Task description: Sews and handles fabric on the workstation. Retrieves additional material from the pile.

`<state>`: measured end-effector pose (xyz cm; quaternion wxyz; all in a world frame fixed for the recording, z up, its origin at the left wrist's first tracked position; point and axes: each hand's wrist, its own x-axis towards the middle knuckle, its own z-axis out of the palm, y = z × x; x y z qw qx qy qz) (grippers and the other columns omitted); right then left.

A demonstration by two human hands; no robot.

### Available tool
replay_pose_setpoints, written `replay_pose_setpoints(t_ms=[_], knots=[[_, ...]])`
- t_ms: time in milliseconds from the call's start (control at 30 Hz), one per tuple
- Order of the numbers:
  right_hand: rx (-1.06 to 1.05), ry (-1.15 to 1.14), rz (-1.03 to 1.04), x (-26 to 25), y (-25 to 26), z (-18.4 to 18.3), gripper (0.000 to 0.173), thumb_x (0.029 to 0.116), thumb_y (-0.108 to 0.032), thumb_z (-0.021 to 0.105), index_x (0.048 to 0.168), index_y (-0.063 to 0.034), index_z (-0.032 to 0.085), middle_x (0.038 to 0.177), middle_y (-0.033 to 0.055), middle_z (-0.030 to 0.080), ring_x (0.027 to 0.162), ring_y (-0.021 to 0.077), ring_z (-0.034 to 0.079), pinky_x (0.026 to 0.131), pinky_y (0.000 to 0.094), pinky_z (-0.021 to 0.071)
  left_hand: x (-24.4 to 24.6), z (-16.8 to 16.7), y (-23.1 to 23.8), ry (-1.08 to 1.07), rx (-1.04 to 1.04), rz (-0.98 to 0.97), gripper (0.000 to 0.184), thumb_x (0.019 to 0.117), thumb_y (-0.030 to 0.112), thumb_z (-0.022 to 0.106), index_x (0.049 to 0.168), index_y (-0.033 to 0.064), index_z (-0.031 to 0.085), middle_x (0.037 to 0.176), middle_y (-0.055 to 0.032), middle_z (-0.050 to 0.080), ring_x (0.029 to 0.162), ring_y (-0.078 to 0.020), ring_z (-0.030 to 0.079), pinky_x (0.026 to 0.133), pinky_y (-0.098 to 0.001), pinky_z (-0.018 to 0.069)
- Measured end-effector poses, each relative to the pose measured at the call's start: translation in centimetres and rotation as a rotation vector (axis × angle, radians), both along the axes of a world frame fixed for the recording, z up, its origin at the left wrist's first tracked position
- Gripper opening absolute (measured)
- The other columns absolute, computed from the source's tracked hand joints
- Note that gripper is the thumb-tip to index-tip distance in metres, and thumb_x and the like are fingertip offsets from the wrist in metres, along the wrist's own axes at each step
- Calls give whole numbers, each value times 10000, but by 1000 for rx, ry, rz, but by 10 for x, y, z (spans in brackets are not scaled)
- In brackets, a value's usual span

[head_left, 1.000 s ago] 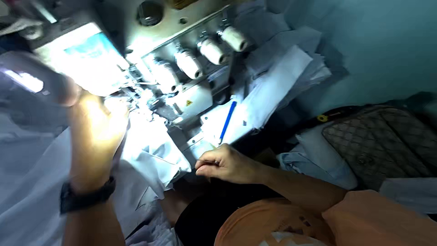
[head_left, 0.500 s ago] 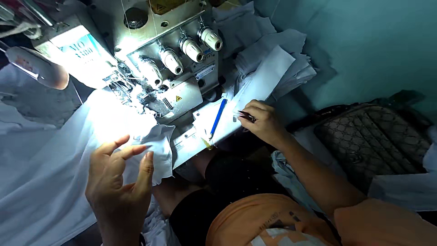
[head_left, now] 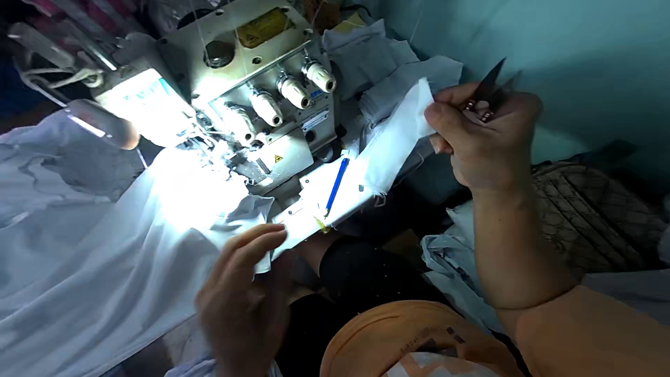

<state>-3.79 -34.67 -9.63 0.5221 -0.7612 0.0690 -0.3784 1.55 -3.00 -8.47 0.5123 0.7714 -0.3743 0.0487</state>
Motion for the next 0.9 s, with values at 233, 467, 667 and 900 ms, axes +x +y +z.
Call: replay_pose_setpoints(t_ms=[233,467,667,900], knots=[[320,88,463,-14,92,-1,199,894,-120,757,1072,-199,713,821,-125,692,579,-38,594,504,132,532,-26,-33,-37,107,414,-237,448,943,341,718,1203,-19,661,1020,-136,736,967,-242,718,884,-444,575],[423,176,631,-7,125,-3,174,885,-81,753,1030,-160,698,755,-96,690,534,-33,588,470,129,517,-28,-33,19,121,106,-19,708,828,449,834,1242,-95,647,1228,-167,702,1159,-142,673,993,-298,568],[424,242,637,4,160,-8,148,910,-43,696,1054,-75,698,740,-96,676,533,-68,552,466,94,468,-30,-47,15,188,-165,78,325,864,167,823,1060,-64,707,1016,-65,754,917,-68,718,831,-243,616],[318,168,746,15,162,-23,126,956,-189,713,1056,-113,700,810,-95,663,581,-61,525,504,93,454,-12,-59,24,665,-547,294,162,830,98,815,937,194,740,813,56,752,715,-35,713,674,-250,620]])
